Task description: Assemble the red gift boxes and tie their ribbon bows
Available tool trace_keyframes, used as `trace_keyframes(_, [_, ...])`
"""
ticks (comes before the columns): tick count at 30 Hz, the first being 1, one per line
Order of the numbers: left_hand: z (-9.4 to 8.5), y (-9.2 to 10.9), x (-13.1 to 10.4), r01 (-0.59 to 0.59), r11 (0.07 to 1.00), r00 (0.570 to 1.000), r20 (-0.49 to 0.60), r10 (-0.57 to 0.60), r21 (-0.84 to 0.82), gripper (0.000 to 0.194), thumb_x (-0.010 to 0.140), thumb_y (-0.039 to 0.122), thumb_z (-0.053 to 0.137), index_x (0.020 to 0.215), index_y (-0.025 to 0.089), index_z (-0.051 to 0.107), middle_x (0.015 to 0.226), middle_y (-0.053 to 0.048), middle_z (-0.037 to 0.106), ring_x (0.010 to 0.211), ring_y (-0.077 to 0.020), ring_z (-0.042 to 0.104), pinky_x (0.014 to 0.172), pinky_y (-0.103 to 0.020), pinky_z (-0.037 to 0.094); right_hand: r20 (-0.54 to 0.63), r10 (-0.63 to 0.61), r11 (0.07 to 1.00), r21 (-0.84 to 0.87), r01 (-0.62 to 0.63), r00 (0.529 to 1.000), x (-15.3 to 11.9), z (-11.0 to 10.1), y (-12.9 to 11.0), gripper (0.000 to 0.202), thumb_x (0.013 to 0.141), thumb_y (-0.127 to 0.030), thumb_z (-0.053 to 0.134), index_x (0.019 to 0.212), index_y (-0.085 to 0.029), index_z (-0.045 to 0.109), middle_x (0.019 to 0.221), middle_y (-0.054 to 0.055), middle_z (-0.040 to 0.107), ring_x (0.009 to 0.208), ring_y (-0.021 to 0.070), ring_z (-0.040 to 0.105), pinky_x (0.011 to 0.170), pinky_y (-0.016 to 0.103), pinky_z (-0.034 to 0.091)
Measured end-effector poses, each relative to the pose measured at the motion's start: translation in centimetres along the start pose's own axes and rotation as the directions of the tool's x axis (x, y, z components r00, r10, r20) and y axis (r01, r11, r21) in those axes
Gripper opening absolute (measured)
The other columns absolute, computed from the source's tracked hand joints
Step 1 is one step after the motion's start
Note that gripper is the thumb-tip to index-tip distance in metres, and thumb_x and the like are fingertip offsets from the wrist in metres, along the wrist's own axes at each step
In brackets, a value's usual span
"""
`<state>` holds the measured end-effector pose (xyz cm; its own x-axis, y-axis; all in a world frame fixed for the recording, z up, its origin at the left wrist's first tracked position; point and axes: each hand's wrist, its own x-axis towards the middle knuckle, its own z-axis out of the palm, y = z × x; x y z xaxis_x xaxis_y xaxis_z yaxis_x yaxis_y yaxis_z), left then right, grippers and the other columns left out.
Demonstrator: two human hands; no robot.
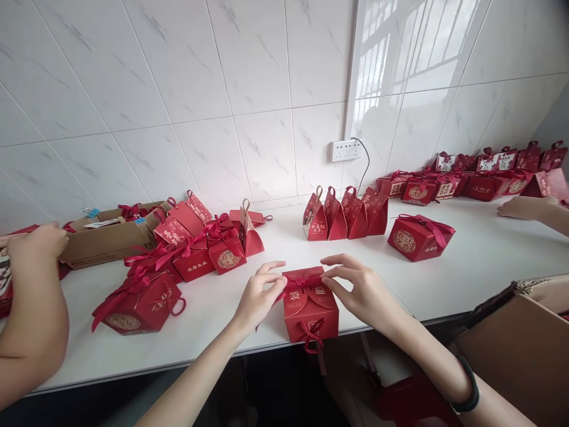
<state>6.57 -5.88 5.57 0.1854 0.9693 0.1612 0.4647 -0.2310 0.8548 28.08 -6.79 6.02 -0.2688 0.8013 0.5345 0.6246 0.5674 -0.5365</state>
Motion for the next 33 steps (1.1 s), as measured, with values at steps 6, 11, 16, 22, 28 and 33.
trace_keyframes(6, [-0.9, 0.3, 0.0, -0.188, 0.911, 0.978, -0.019, 0.210, 0.368, 0.026, 0.080, 0.025, 0.046, 0.057, 0.019, 0.055, 0.118, -0.007, 0.056, 0.119, -0.0284, 0.041, 0.100, -0.050, 0.032, 0.025, 0.128, 0.992, 0.008, -0.128, 0.991, 0.0, -0.1, 0.3, 0.021, 0.085, -0.029, 0.048, 0.071, -0.021, 0.062, 0.111, 0.009, 0.058, 0.094, 0.0226, 0.062, 0.081, 0.038, 0.050])
trace_keyframes(11, [-1.4, 0.3, 0.1, -0.227, 0.854, 0.970, 0.028, 0.242, 0.469, 0.026, 0.079, 0.022, 0.044, 0.055, 0.018, 0.054, 0.116, -0.007, 0.056, 0.114, -0.0292, 0.044, 0.095, -0.052, 0.035, 0.080, 0.221, 0.972, 0.065, -0.226, 0.972, 0.2, -0.2, 0.9, 0.024, 0.084, -0.033, 0.048, 0.068, -0.021, 0.061, 0.114, 0.010, 0.056, 0.103, 0.0248, 0.059, 0.087, 0.041, 0.046])
trace_keyframes(16, [-1.1, -0.5, 0.1, -0.179, 0.894, 0.982, 0.020, 0.187, 0.412, 0.030, 0.082, 0.024, 0.041, 0.056, 0.019, 0.055, 0.117, -0.005, 0.056, 0.113, -0.0266, 0.046, 0.097, -0.049, 0.035, 0.139, 0.295, 0.950, 0.067, -0.306, 0.945, -0.1, -0.5, 1.0, 0.026, 0.084, -0.037, 0.048, 0.069, -0.021, 0.063, 0.117, 0.010, 0.055, 0.106, 0.0259, 0.057, 0.087, 0.041, 0.046])
trace_keyframes(22, [-1.1, -0.3, -0.4, -0.197, 0.835, 0.971, -0.013, 0.237, 0.514, 0.029, 0.082, 0.021, 0.041, 0.056, 0.018, 0.054, 0.115, -0.007, 0.056, 0.112, -0.0281, 0.046, 0.094, -0.049, 0.033, 0.168, 0.276, 0.957, 0.047, -0.287, 0.946, -0.4, -0.7, 1.8, 0.027, 0.085, -0.037, 0.047, 0.069, -0.022, 0.063, 0.118, 0.009, 0.055, 0.105, 0.0249, 0.058, 0.090, 0.042, 0.045])
trace_keyframes(28, [-1.9, 2.3, -0.8, -0.261, 0.727, 0.955, 0.061, 0.290, 0.635, 0.023, 0.087, 0.027, 0.040, 0.075, 0.020, 0.058, 0.119, -0.007, 0.053, 0.114, -0.0284, 0.044, 0.092, -0.050, 0.031, 0.142, 0.075, 0.994, 0.064, -0.084, 0.987, 1.3, -2.0, 1.4, 0.035, 0.075, -0.047, 0.064, 0.101, -0.024, 0.064, 0.119, 0.010, 0.057, 0.107, 0.0270, 0.057, 0.087, 0.041, 0.048])
trace_keyframes(33, [-1.4, 3.7, -0.2, -0.246, 0.718, 0.962, 0.075, 0.261, 0.651, 0.024, 0.087, 0.032, 0.045, 0.074, 0.018, 0.059, 0.116, -0.006, 0.054, 0.109, -0.0252, 0.047, 0.093, -0.048, 0.029, 0.259, -0.103, 0.993, 0.080, 0.085, 0.960, 3.9, -1.2, -1.9, 0.021, 0.088, -0.027, 0.049, 0.086, -0.019, 0.068, 0.102, 0.008, 0.064, 0.092, 0.0183, 0.061, 0.082, 0.030, 0.047])
